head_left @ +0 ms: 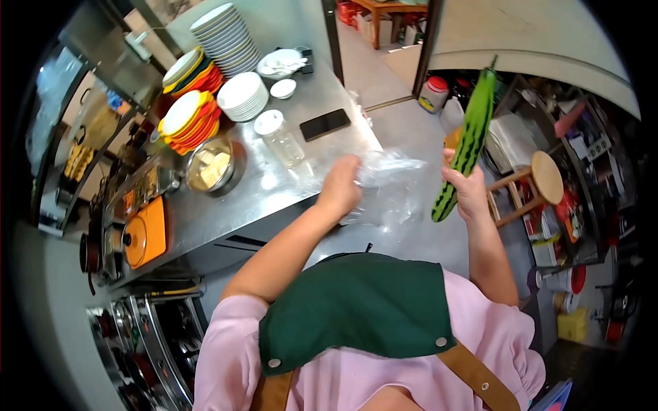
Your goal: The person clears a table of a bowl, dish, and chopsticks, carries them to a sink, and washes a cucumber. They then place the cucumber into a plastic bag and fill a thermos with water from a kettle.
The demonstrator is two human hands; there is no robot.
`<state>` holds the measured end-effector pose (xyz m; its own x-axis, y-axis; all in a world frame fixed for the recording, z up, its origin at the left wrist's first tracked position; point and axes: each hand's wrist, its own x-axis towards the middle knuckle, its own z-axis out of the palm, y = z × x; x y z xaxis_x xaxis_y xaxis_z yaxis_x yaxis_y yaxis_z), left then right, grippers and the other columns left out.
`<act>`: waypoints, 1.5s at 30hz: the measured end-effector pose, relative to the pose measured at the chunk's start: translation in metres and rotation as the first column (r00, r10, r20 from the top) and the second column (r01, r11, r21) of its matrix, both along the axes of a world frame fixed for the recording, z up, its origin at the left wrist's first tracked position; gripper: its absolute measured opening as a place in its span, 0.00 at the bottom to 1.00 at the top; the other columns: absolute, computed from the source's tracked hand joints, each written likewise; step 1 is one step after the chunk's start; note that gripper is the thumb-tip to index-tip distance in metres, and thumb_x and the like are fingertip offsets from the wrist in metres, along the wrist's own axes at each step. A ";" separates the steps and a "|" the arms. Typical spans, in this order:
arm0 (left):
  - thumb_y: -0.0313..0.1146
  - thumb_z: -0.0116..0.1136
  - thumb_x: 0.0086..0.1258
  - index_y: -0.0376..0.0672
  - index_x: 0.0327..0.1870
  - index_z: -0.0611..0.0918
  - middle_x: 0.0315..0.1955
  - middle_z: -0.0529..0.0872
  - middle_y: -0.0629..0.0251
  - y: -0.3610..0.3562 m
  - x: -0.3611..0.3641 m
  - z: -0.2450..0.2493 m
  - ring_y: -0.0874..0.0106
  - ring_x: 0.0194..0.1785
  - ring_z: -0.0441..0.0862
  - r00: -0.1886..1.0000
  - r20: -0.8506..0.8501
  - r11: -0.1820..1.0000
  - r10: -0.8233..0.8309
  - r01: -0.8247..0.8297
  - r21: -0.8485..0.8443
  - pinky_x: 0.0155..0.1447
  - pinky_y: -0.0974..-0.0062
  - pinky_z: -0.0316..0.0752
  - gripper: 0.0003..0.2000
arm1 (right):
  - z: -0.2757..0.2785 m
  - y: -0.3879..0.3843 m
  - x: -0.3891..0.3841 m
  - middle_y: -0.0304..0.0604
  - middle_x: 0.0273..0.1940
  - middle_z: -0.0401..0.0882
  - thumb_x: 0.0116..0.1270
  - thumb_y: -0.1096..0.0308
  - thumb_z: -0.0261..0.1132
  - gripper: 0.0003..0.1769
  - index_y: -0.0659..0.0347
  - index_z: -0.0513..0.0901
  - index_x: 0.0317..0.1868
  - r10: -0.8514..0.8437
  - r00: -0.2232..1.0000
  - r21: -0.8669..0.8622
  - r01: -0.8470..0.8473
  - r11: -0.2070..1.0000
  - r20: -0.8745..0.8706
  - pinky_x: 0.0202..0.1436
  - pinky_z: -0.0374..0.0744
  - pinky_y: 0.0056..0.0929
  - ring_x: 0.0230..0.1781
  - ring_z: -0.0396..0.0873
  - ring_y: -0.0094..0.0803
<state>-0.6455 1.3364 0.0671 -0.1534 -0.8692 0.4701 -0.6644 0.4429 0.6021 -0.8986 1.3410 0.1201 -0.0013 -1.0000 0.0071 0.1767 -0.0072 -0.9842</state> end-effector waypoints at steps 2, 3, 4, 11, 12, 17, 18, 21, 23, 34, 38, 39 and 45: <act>0.21 0.51 0.45 0.38 0.35 0.68 0.32 0.71 0.52 0.009 0.000 0.022 0.55 0.41 0.69 0.994 0.083 0.998 0.068 -0.067 -0.014 0.44 0.64 0.67 0.13 | 0.001 -0.001 -0.007 0.37 0.32 0.73 0.48 0.75 0.65 0.14 0.64 0.73 0.37 -0.155 0.984 -0.151 0.141 0.978 -0.091 0.38 0.69 0.20 0.32 0.71 0.22; 0.23 0.54 0.45 0.38 0.34 0.67 0.32 0.71 0.51 0.011 -0.001 0.030 0.55 0.42 0.69 0.974 0.163 0.988 0.155 -0.150 -0.040 0.45 0.64 0.67 0.14 | 0.011 0.002 -0.008 0.39 0.35 0.72 0.48 0.75 0.64 0.14 0.63 0.72 0.37 -0.162 0.987 -0.171 0.160 0.972 0.005 0.38 0.70 0.21 0.33 0.71 0.23; 0.28 0.59 0.47 0.39 0.33 0.66 0.32 0.72 0.51 0.011 -0.003 0.029 0.53 0.37 0.71 0.975 0.156 0.987 0.157 -0.149 -0.064 0.42 0.64 0.68 0.15 | 0.020 0.005 -0.011 0.40 0.35 0.72 0.49 0.75 0.62 0.14 0.64 0.71 0.38 -0.117 0.991 -0.239 0.127 0.963 0.058 0.40 0.71 0.23 0.34 0.72 0.24; 0.34 0.54 0.60 0.38 0.39 0.68 0.33 0.76 0.64 0.015 -0.021 0.035 0.71 0.25 0.72 0.880 -0.474 0.893 -0.017 0.227 0.389 0.28 0.74 0.68 0.12 | 0.027 0.018 0.025 0.48 0.38 0.73 0.51 0.76 0.60 0.16 0.64 0.67 0.41 0.219 0.968 -0.542 -0.119 0.832 0.124 0.47 0.72 0.35 0.40 0.74 0.36; 0.33 0.52 0.61 0.39 0.41 0.69 0.31 0.76 0.67 0.025 -0.022 0.057 0.75 0.24 0.70 0.660 -0.748 0.800 0.075 0.408 0.440 0.27 0.77 0.66 0.11 | 0.012 0.018 0.043 0.47 0.37 0.74 0.50 0.76 0.61 0.17 0.64 0.68 0.41 0.240 0.963 -0.522 -0.142 0.841 0.125 0.48 0.72 0.35 0.41 0.74 0.36; 0.34 0.49 0.65 0.40 0.44 0.73 0.24 0.72 0.71 0.051 0.016 0.106 0.80 0.23 0.67 0.126 -0.924 0.719 0.362 0.593 0.363 0.26 0.83 0.62 0.10 | -0.054 0.000 0.097 0.45 0.35 0.75 0.47 0.73 0.65 0.19 0.63 0.71 0.40 0.351 0.792 -0.319 -0.544 0.776 -0.499 0.45 0.72 0.31 0.40 0.75 0.35; 0.36 0.47 0.66 0.39 0.43 0.75 0.21 0.70 0.73 0.051 0.026 0.098 0.82 0.23 0.65 0.194 -0.942 0.823 0.273 0.460 0.333 0.26 0.86 0.59 0.12 | -0.055 -0.002 0.101 0.45 0.35 0.75 0.47 0.73 0.65 0.19 0.63 0.71 0.40 0.362 0.787 -0.321 -0.556 0.767 -0.499 0.45 0.72 0.31 0.40 0.75 0.35; 0.35 0.46 0.66 0.38 0.42 0.77 0.18 0.67 0.76 0.065 0.070 0.099 0.84 0.23 0.64 0.213 -0.949 0.889 0.231 0.350 0.295 0.27 0.88 0.57 0.12 | -0.037 -0.006 0.119 0.48 0.36 0.76 0.47 0.69 0.65 0.20 0.61 0.71 0.41 0.388 0.495 -0.031 -0.646 0.762 -0.777 0.44 0.72 0.33 0.40 0.75 0.40; 0.32 0.48 0.65 0.38 0.40 0.79 0.19 0.69 0.75 0.075 0.087 0.094 0.85 0.24 0.64 0.185 -0.944 0.904 0.274 0.287 0.318 0.27 0.89 0.55 0.09 | -0.026 -0.004 0.128 0.50 0.37 0.76 0.47 0.63 0.63 0.21 0.59 0.72 0.42 0.422 0.197 0.185 -0.684 0.706 -0.885 0.44 0.72 0.36 0.41 0.74 0.45; 0.34 0.48 0.64 0.41 0.33 0.77 0.22 0.76 0.71 0.088 0.246 0.042 0.80 0.22 0.75 0.237 -0.762 0.756 0.603 -0.476 0.449 0.23 0.83 0.70 0.07 | 0.031 -0.043 0.212 0.52 0.34 0.77 0.58 0.48 0.51 0.24 0.63 0.79 0.33 0.353 -0.356 0.452 -0.857 0.245 -0.865 0.43 0.71 0.40 0.38 0.75 0.46; 0.36 0.47 0.65 0.43 0.30 0.74 0.25 0.77 0.71 0.102 0.322 0.003 0.76 0.25 0.76 0.069 -0.773 0.663 0.630 -0.565 0.490 0.28 0.78 0.72 0.08 | 0.005 -0.064 0.331 0.54 0.30 0.77 0.49 0.74 0.55 0.06 0.65 0.78 0.28 0.130 -0.183 0.218 -0.906 0.363 -0.974 0.36 0.74 0.38 0.33 0.76 0.46; 0.37 0.46 0.65 0.43 0.30 0.74 0.25 0.77 0.71 0.106 0.334 -0.006 0.76 0.27 0.76 0.046 -0.756 0.614 0.653 -0.615 0.494 0.29 0.77 0.73 0.09 | 0.007 -0.067 0.356 0.55 0.31 0.77 0.48 0.76 0.55 0.07 0.67 0.78 0.28 0.174 -0.107 0.167 -0.908 0.383 -0.979 0.36 0.74 0.38 0.34 0.76 0.46; 0.40 0.53 0.59 0.40 0.24 0.77 0.31 0.76 0.60 0.135 0.357 -0.049 0.64 0.38 0.75 0.379 0.001 0.359 0.925 -0.878 0.316 0.38 0.69 0.70 0.12 | -0.013 -0.065 0.459 0.57 0.30 0.77 0.45 0.78 0.55 0.08 0.70 0.78 0.27 0.182 0.140 -0.046 -0.895 0.443 -0.973 0.37 0.75 0.37 0.35 0.77 0.46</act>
